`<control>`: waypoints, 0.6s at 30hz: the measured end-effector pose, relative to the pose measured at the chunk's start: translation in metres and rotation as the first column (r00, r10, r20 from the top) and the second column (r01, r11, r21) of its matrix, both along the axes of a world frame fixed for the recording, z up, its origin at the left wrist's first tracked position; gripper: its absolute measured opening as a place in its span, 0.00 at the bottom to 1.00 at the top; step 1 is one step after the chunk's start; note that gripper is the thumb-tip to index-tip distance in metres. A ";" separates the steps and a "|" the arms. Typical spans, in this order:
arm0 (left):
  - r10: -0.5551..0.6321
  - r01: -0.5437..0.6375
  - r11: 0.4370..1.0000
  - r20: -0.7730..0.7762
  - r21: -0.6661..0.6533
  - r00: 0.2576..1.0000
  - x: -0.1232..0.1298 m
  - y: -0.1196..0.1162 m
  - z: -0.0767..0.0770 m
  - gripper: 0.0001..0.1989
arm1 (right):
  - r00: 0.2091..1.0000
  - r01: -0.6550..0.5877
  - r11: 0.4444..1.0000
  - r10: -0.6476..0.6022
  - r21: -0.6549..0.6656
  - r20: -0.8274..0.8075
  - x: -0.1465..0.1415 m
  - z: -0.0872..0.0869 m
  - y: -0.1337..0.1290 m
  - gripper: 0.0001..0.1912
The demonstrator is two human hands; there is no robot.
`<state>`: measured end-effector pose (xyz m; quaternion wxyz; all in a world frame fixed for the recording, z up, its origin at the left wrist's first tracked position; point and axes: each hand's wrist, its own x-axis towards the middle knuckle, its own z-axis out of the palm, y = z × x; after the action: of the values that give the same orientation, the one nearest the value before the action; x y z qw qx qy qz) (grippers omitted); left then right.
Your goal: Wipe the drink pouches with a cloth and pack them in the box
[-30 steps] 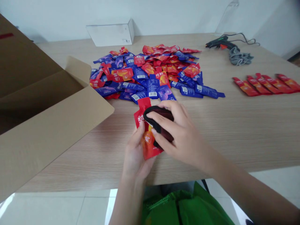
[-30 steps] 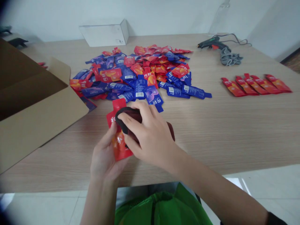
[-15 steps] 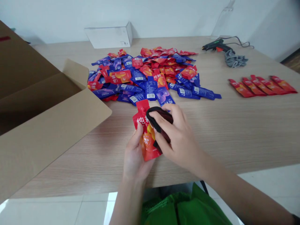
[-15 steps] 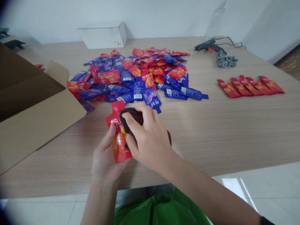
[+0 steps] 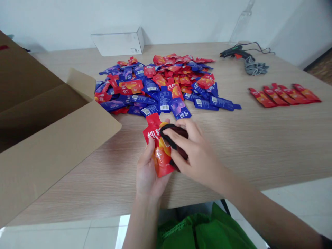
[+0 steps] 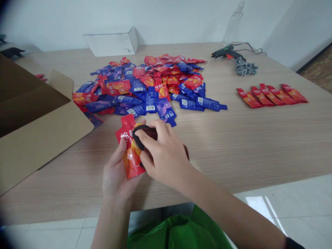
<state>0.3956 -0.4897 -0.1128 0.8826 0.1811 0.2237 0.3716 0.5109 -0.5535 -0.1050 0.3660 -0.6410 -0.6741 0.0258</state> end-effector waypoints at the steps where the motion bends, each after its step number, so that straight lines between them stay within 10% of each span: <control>1: 0.011 -0.011 1.000 -0.004 0.000 1.000 -0.002 0.002 0.000 0.21 | 0.999 -0.041 0.999 0.041 -0.007 0.007 -0.003 -0.001 -0.003 0.21; 9: 0.031 -0.036 0.998 -0.104 -0.051 0.994 0.004 -0.008 -0.001 0.17 | 0.998 -0.032 0.999 0.031 -0.022 -0.047 -0.002 0.000 -0.006 0.19; 18: 0.387 -0.373 0.921 -0.332 0.108 0.860 -0.026 0.026 0.028 0.18 | 0.983 -0.160 0.967 0.139 -0.198 -0.116 -0.012 -0.014 -0.024 0.17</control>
<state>0.3692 -0.4636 -0.0844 0.7347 0.2137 0.3996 0.5049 0.4988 -0.5779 -0.1194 0.3281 -0.6206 -0.6950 0.1557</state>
